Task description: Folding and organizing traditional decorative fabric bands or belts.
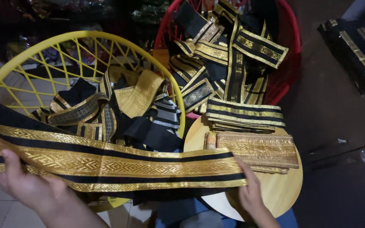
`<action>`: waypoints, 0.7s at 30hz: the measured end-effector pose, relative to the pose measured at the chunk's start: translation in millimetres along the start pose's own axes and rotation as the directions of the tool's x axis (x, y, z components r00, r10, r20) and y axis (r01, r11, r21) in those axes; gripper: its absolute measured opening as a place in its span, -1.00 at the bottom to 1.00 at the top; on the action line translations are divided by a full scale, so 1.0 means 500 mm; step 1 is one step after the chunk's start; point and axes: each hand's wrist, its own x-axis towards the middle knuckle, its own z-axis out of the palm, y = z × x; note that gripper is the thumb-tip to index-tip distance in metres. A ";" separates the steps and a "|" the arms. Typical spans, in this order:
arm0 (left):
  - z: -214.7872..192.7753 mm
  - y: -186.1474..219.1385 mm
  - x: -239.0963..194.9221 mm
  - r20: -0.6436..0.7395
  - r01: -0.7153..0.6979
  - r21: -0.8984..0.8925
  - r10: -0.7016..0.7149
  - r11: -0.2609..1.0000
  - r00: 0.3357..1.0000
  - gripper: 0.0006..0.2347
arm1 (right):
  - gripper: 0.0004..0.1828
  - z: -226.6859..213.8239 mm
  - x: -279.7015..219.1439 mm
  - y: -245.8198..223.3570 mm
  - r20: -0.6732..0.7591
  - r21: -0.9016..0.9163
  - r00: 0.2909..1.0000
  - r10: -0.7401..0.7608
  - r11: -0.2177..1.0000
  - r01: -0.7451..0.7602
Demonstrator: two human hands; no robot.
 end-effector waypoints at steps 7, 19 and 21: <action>-0.034 -0.053 -0.056 -0.036 0.196 -0.047 -0.197 0.980 0.980 -0.55 | -0.43 -0.188 -0.101 0.029 -0.455 -0.183 0.889 0.048 0.972 -0.146; -0.192 -0.416 -0.322 -0.213 0.641 -0.042 -0.634 0.766 0.744 -0.67 | -0.61 -0.302 -0.222 0.225 -0.647 -0.331 0.759 0.069 0.872 -0.361; -0.214 -0.428 -0.328 -0.210 0.639 -0.032 -0.630 0.769 0.748 -0.68 | -0.53 -0.310 -0.243 0.326 -0.714 -0.058 0.677 0.179 0.948 -0.312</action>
